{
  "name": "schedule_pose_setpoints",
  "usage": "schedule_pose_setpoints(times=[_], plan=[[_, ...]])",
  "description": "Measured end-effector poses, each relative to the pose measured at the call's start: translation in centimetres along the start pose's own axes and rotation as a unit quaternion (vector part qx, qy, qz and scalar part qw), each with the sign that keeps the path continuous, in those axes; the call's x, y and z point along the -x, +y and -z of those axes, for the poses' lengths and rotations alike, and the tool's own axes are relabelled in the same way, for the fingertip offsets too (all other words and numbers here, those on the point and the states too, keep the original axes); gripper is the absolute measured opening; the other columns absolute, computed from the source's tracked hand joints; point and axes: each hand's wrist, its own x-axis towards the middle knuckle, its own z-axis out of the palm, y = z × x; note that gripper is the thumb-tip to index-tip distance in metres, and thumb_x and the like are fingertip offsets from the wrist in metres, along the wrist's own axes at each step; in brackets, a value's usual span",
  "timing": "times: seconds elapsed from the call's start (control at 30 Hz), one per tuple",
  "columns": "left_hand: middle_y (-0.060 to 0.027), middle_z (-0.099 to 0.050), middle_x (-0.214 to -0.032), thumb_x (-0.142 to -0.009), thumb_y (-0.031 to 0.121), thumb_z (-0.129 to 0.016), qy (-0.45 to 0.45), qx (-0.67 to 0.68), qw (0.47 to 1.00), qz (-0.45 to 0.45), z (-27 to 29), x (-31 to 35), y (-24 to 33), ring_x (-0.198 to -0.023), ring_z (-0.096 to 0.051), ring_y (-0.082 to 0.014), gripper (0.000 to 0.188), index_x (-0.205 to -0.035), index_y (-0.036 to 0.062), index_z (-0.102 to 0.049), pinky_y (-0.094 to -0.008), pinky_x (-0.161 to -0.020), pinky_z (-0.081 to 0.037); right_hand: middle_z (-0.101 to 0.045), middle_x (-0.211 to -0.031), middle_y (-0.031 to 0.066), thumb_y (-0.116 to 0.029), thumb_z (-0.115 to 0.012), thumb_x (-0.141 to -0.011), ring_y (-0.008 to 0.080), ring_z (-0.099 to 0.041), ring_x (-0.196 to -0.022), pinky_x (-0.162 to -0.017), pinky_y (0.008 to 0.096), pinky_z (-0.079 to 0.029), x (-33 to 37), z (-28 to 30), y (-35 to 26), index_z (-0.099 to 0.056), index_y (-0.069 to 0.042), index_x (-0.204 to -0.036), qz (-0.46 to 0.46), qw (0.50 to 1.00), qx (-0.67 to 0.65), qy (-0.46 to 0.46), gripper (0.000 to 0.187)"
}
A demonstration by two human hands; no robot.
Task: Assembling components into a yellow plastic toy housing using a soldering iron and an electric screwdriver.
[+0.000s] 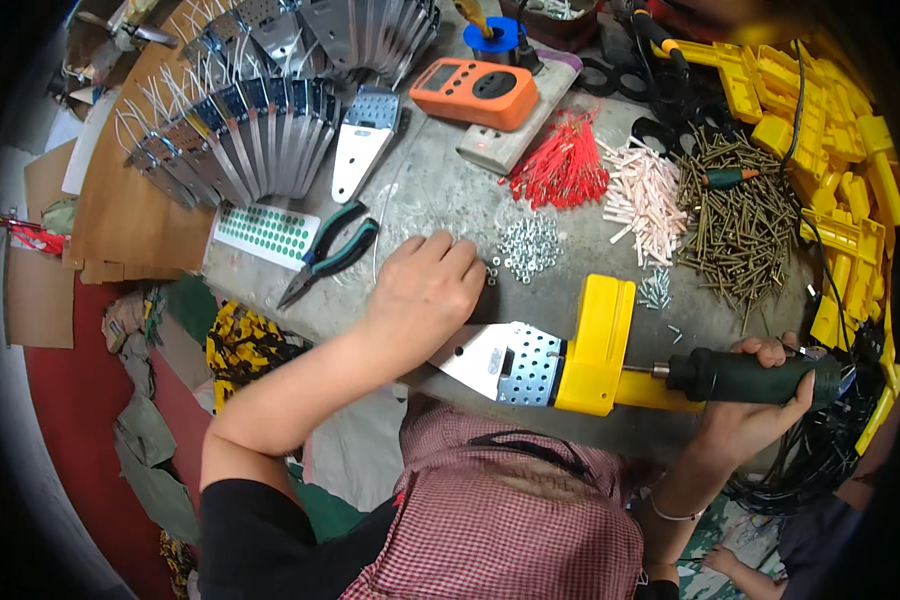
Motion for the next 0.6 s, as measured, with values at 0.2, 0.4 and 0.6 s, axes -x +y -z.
schedule_pose_setpoints(times=[0.2,0.4,0.6], plan=[[-0.0078,-0.052,-0.076,-0.069,0.007,-0.07,0.015,0.228,0.972,0.058,1.7,-0.8,2.1,-0.074,-0.055,-0.0277,0.014,-0.073,0.0062,-0.056,-0.0372,-0.062,-0.046,-0.052,-0.084,0.0072,-0.031,-0.051,-0.095,0.019,-0.053,-0.082,-0.09,0.0386,-0.045,0.1,0.0,0.0,-0.047,0.001,-0.116,-0.007,1.0,0.002,-0.006,0.039],[-0.0083,-0.056,-0.074,-0.068,0.0,-0.071,0.073,0.433,0.884,0.161,0.6,0.7,6.6,-0.069,-0.054,-0.0268,0.014,-0.072,0.0029,-0.058,-0.0358,-0.06,-0.043,-0.052,-0.082,0.0053,-0.032,-0.053,-0.093,0.0185,-0.053,-0.081,-0.087,0.0375,-0.045,0.0,0.4,-0.1,-0.047,0.001,-0.113,-0.017,1.0,0.01,-0.004,0.039],[-0.0081,-0.058,-0.073,-0.066,0.0,-0.074,0.133,0.425,0.885,0.137,-1.1,1.3,7.0,-0.064,-0.054,-0.0251,0.015,-0.075,0.003,-0.062,-0.0344,-0.056,-0.041,-0.05,-0.082,0.0037,-0.033,-0.054,-0.09,0.0175,-0.051,-0.081,-0.086,0.0366,-0.045,0.1,1.0,-0.1,-0.048,0.0,-0.108,-0.017,1.0,0.015,-0.017,0.038]])
